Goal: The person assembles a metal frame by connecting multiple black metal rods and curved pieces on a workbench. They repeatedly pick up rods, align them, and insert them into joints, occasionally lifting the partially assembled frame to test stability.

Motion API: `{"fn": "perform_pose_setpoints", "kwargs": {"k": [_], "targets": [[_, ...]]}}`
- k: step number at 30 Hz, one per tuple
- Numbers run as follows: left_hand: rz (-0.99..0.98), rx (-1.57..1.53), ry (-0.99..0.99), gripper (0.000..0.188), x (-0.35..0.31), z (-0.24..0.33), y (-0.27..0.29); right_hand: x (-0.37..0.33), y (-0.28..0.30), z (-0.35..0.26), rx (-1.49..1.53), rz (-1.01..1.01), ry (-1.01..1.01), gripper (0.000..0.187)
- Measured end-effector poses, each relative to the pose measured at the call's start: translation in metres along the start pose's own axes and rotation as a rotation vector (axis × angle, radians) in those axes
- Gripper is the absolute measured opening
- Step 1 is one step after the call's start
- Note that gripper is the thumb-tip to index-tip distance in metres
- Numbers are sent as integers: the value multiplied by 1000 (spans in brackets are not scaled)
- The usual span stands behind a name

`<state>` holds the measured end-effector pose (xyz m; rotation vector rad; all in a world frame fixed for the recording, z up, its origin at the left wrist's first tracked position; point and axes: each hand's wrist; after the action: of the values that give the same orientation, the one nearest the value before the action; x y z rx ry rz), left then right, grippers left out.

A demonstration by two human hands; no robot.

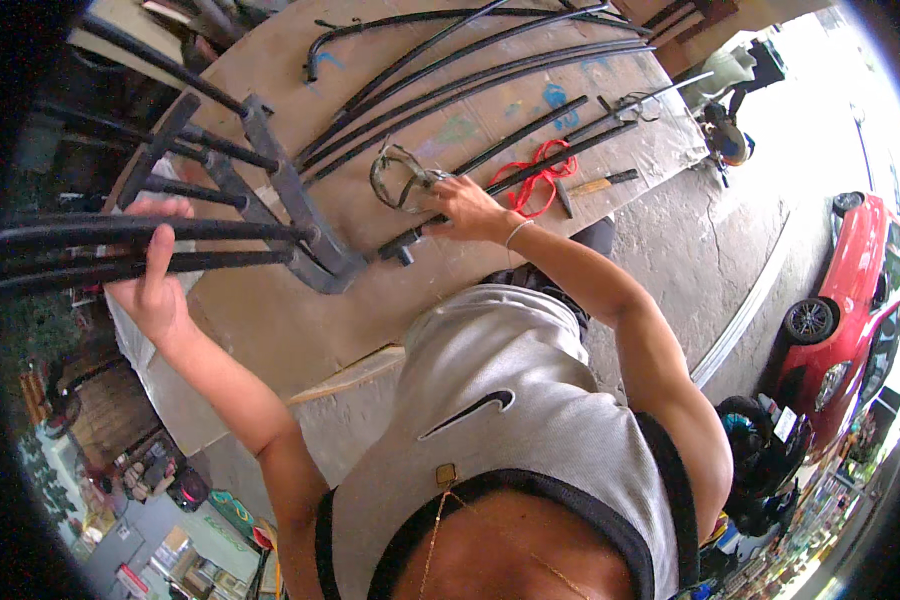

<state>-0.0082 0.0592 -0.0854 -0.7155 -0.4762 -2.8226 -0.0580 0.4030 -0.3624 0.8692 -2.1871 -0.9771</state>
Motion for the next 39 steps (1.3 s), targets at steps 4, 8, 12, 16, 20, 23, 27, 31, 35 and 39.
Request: {"fn": "perform_pose_setpoints", "kwargs": {"k": [4,8,12,16,20,23,27,31,35,39], "targets": [[23,-15,25,28,-3,-7,5,10,45,51,-302,168,-390,35],[28,-58,57,32,-5,-14,10,-10,58,97,-362,17,-608,41],[28,-52,32,30,-7,-18,14,-40,50,118,-277,338,-562,34],[9,-54,75,29,-9,-20,20,-83,77,150,-406,558,-819,24],[5,-35,53,27,-8,-21,20,-120,100,182,-460,344,-1024,26],[7,-41,53,25,-9,-20,16,-123,103,197,-392,332,-1014,25],[-11,-28,52,25,-8,-18,13,-115,113,197,-619,185,-902,22],[-86,-14,-7,28,-4,-17,14,-88,133,164,-632,223,-479,36],[-82,6,-15,32,-3,-15,16,-36,150,91,-506,258,-82,50],[-101,-18,29,31,-2,-11,18,15,170,-3,-319,207,152,57]]}}
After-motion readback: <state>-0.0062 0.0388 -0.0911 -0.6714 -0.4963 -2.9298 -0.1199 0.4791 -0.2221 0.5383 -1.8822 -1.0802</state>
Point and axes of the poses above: each hand's wrist, its own x-axis towards the middle knuckle, its own y-axis out of the back of the hand, z = x × y, and after that the axes turned 12 degrees about x, right-handed
